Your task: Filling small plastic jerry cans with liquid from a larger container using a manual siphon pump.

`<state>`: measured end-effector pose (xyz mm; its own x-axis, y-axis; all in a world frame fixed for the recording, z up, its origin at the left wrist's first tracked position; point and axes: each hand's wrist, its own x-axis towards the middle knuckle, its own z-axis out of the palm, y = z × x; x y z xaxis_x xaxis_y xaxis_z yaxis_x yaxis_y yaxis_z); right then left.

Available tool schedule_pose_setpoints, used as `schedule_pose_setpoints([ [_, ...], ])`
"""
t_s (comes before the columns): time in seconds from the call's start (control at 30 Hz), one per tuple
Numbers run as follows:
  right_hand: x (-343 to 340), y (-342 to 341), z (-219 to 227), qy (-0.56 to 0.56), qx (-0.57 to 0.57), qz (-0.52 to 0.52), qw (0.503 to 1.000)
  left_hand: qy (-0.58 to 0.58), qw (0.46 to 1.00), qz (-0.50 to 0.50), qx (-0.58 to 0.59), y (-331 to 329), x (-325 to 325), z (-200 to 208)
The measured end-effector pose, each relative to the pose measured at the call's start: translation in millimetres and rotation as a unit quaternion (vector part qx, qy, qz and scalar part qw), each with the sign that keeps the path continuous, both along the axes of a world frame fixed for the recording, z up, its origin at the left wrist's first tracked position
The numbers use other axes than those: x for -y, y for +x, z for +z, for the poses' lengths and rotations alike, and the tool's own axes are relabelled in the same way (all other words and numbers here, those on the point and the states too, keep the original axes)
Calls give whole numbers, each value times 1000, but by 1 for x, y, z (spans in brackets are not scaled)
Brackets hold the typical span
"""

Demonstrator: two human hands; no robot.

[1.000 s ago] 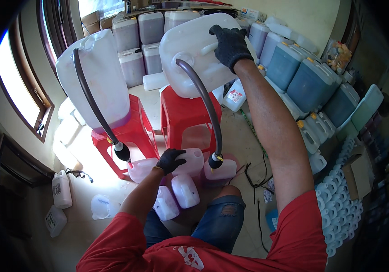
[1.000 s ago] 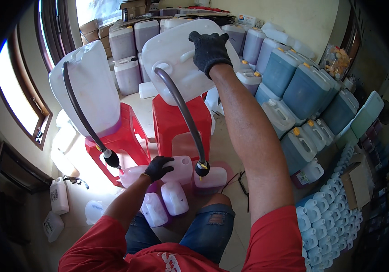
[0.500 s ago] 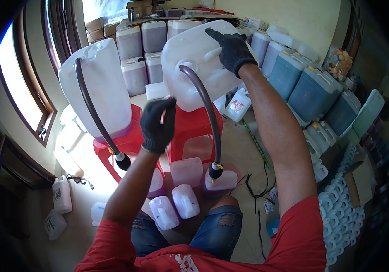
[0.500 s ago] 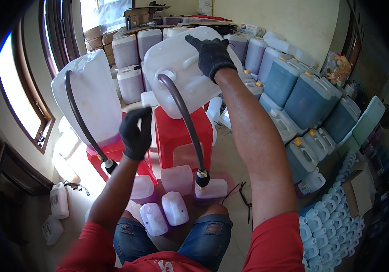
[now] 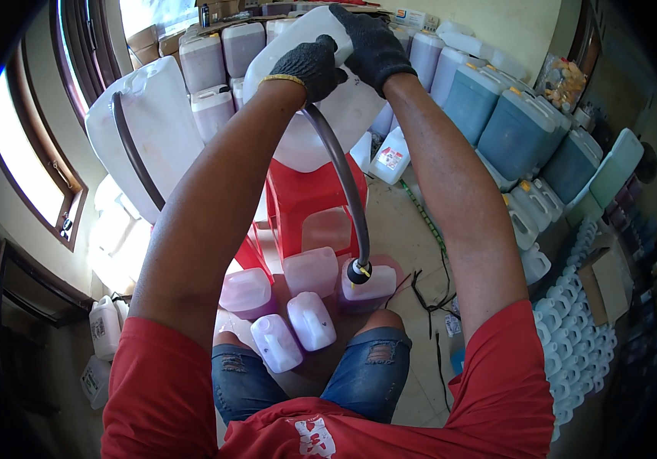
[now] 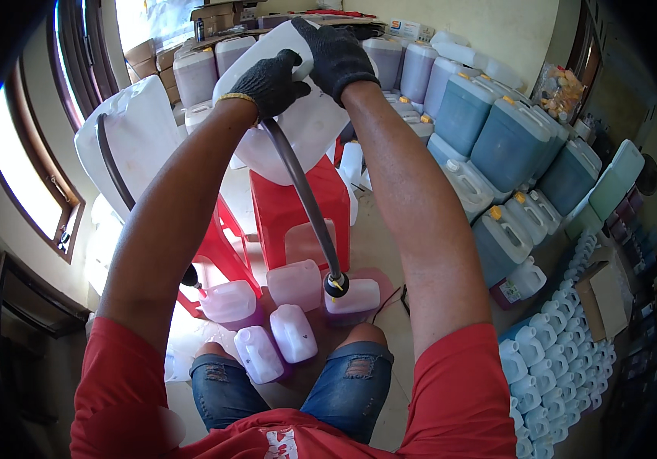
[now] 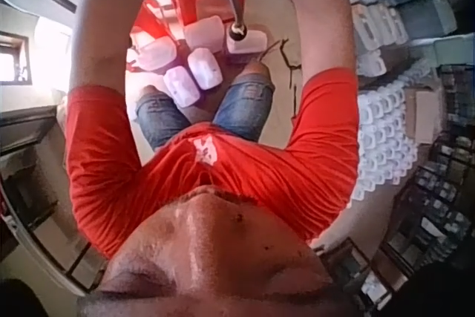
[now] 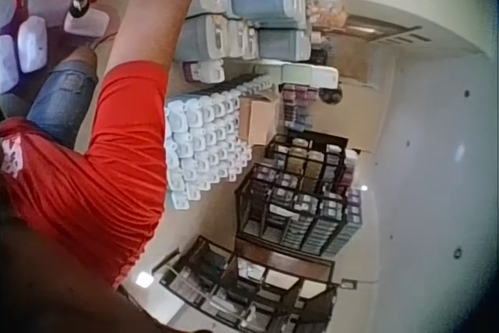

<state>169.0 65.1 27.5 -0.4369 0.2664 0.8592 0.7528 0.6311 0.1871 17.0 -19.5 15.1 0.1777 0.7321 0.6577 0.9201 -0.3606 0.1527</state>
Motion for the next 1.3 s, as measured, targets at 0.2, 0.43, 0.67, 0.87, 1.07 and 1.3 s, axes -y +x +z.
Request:
schedule_pose_setpoints([
  [0.2, 86, 66, -78, -61, -267, 173, 946, -41, 998, 19, 42, -26, -11, -3],
  [0.43, 208, 87, -482, -566, -284, 20, 773, -48, 998, 36, 33, -26, -23, 9],
  [0.67, 217, 55, -448, -487, -334, -42, 806, -55, 996, 61, 35, -24, -27, 7],
  [0.87, 211, 89, -464, -468, -334, -58, 816, -39, 999, 32, -14, -22, -31, 12],
  [1.07, 199, 106, -443, -528, -280, -39, 801, -20, 999, 35, -2, -31, -41, 6],
  [1.3, 203, 102, -460, -457, -240, -63, 854, -48, 998, 41, 15, -36, -29, 10],
])
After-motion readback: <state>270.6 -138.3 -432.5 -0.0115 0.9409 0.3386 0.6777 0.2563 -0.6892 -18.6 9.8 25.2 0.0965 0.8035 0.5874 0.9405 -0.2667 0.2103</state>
